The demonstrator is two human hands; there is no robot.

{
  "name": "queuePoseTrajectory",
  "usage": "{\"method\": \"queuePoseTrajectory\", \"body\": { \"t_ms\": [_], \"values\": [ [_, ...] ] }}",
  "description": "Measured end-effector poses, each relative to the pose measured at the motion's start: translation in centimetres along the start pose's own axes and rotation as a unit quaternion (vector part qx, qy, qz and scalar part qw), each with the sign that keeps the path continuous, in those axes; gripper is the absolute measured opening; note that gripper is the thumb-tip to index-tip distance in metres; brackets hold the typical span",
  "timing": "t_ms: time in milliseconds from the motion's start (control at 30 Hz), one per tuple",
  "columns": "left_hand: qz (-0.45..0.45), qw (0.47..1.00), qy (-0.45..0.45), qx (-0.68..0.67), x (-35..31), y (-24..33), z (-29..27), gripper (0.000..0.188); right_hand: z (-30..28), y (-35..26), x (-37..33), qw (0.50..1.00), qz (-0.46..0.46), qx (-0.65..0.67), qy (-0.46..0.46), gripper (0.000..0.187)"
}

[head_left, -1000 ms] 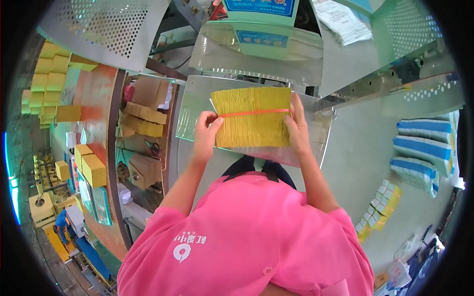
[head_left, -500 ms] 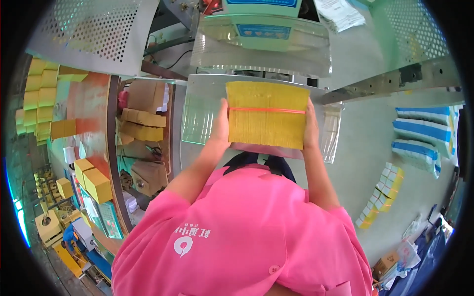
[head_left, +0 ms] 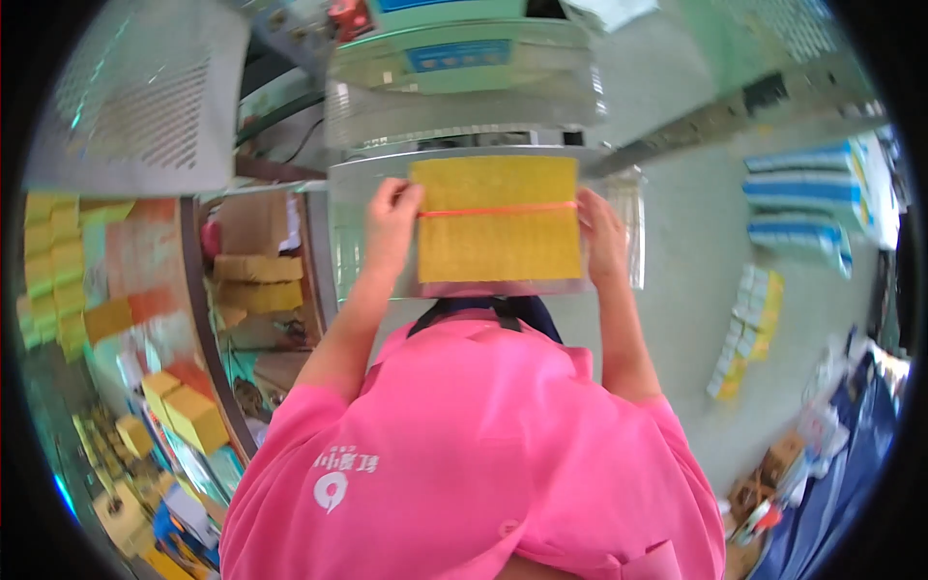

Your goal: Weighing stacks of yellow paper blocks on a digital scale and then using a bundling machine to secure them with rubber bands.

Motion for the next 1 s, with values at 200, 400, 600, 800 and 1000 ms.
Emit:
{"method": "queuePoseTrajectory", "body": {
  "t_ms": [200, 400, 600, 800, 1000],
  "values": [
    [0.011, 1.0, -0.02, -0.006, 0.4, 0.6, -0.2, 0.015, 0.2, 1.9, -0.2, 0.995, -0.005, 0.102, -0.023, 0.029],
    [0.01, 0.997, -0.051, -0.05, 1.2, 1.0, 0.7, 0.015, -0.1, 2.9, -0.2, 0.987, -0.006, 0.157, -0.02, 0.03],
    [0.05, 0.993, -0.103, -0.028, 2.6, 1.5, 0.2, 0.011, 0.8, 3.3, -0.4, 0.988, 0.012, 0.152, -0.033, 0.032],
    [0.067, 0.992, -0.083, 0.061, 2.3, 2.5, 1.2, 0.018, -0.5, 3.0, -0.6, 0.989, 0.013, 0.147, -0.008, 0.03],
    [0.063, 0.996, -0.066, 0.023, 2.5, 1.9, 0.6, 0.022, -2.1, 3.2, -1.0, 0.99, 0.025, 0.131, 0.039, 0.028]
  ]
}}
Point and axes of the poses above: each hand's wrist, its own x-axis towards the middle knuckle, its own z-axis out of the palm, y = z × x, the point moved 6 cm from there along x, towards the middle knuckle, and after that the axes turned 9 degrees about -z, right-handed, at the moved point
